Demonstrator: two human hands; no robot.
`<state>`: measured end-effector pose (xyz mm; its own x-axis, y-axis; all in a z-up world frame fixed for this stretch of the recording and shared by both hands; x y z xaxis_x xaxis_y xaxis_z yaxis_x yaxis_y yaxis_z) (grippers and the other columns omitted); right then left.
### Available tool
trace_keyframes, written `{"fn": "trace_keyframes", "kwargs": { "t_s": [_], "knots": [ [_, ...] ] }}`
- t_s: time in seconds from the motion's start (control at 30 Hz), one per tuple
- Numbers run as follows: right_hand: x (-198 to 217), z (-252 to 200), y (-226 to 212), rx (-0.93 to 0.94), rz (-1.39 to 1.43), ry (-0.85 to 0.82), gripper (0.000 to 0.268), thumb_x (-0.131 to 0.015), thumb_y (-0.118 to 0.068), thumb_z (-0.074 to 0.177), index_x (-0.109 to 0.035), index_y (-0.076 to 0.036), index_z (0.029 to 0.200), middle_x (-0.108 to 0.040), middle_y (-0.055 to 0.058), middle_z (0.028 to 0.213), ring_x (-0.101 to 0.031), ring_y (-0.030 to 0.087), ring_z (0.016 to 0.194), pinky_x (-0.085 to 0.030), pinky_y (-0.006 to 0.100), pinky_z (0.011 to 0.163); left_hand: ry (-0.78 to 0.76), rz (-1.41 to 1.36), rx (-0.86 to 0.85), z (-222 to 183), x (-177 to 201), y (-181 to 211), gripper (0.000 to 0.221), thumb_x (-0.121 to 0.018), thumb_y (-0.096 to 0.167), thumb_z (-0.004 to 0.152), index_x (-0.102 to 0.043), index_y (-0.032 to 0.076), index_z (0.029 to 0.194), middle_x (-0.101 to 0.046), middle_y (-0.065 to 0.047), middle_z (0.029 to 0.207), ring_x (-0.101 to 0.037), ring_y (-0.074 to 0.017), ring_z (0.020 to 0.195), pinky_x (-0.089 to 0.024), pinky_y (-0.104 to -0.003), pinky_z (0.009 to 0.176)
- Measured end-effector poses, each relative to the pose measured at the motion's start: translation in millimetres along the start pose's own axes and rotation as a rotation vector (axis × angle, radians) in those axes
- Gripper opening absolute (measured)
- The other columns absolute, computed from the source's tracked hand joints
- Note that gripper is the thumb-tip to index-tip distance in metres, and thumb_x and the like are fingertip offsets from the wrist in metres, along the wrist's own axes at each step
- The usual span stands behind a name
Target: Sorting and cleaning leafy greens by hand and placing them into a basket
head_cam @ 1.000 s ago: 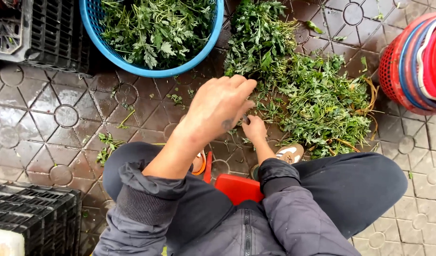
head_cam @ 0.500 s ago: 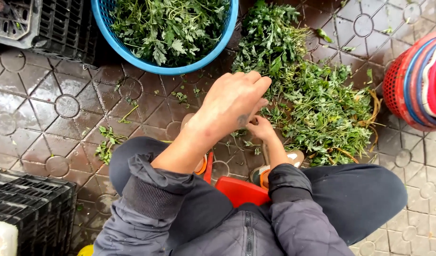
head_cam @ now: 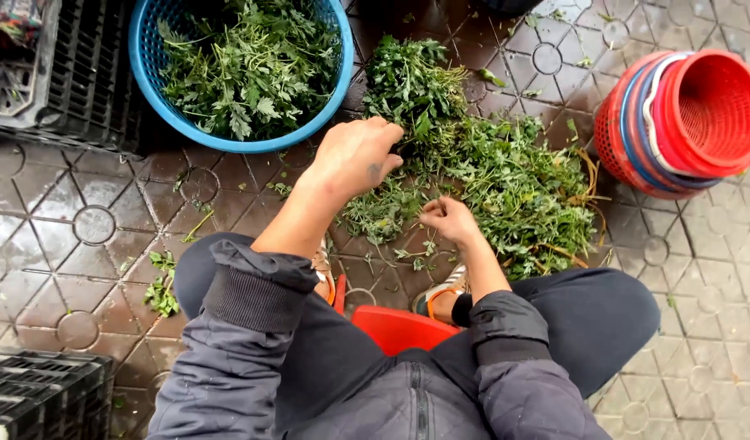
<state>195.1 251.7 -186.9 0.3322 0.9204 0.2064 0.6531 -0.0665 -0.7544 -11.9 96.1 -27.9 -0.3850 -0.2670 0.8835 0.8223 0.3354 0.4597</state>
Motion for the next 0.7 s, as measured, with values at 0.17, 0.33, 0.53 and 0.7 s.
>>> {"fn": "trace_keyframes", "kwargs": {
  "t_s": [0.17, 0.33, 0.53, 0.7],
  "knots": [
    [4.3, -19.4, -15.1, 0.103, 0.137, -0.071, 0.035, -0.081, -0.01, 0.086, -0.062, 0.003, 0.112, -0.075, 0.01, 0.088, -0.048, 0.002, 0.044, -0.041, 0.016, 0.037, -0.147, 0.005, 0.091, -10.6, -6.3, -5.0, 0.032, -0.07, 0.039, 0.094, -0.067, 0.015, 0.115, -0.067, -0.009, 0.096, -0.072, -0.038, 0.093, -0.058, -0.052, 0.078],
    [9.8, -29.8, -31.5, 0.205, 0.228, -0.06, 0.022, -0.074, -0.006, 0.09, -0.063, -0.003, 0.109, -0.074, 0.007, 0.081, -0.045, 0.003, 0.037, -0.035, 0.018, 0.036, -0.262, 0.133, 0.153, -22.6, -48.3, -5.5, 0.035, -0.068, 0.053, 0.091, -0.075, 0.02, 0.102, -0.072, -0.004, 0.09, -0.075, -0.0292, 0.09, -0.06, -0.044, 0.078],
    [15.2, -26.8, -36.8, 0.332, 0.263, -0.063, 0.022, -0.079, -0.006, 0.088, -0.066, -0.005, 0.107, -0.075, 0.004, 0.078, -0.045, 0.003, 0.037, -0.036, 0.017, 0.038, -0.319, -0.173, 0.285, -32.5, -62.1, 32.3, 0.066, -0.07, 0.065, 0.085, -0.061, 0.01, 0.12, -0.067, -0.019, 0.116, -0.071, -0.0413, 0.106, -0.057, -0.058, 0.09],
    [38.3, -28.4, -41.3, 0.401, 0.108, 0.078, 0.019, -0.078, -0.006, 0.09, -0.069, -0.006, 0.106, -0.074, 0.002, 0.078, -0.05, 0.003, 0.049, -0.039, 0.016, 0.046, -0.101, -0.573, 0.243, -17.4, -102.7, 26.1, 0.053, -0.073, 0.036, 0.095, -0.06, 0.011, 0.139, -0.071, -0.022, 0.124, -0.066, -0.0446, 0.118, -0.055, -0.058, 0.095]
  ]
}}
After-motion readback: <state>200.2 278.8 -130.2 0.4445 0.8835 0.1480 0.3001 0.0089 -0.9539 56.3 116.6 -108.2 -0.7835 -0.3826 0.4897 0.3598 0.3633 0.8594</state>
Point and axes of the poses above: each hand's wrist, its own z-axis towards the middle knuckle, its own x-axis out of the back of the hand, y = z × x, the point moved 5 cm from there along z, towards the middle knuckle
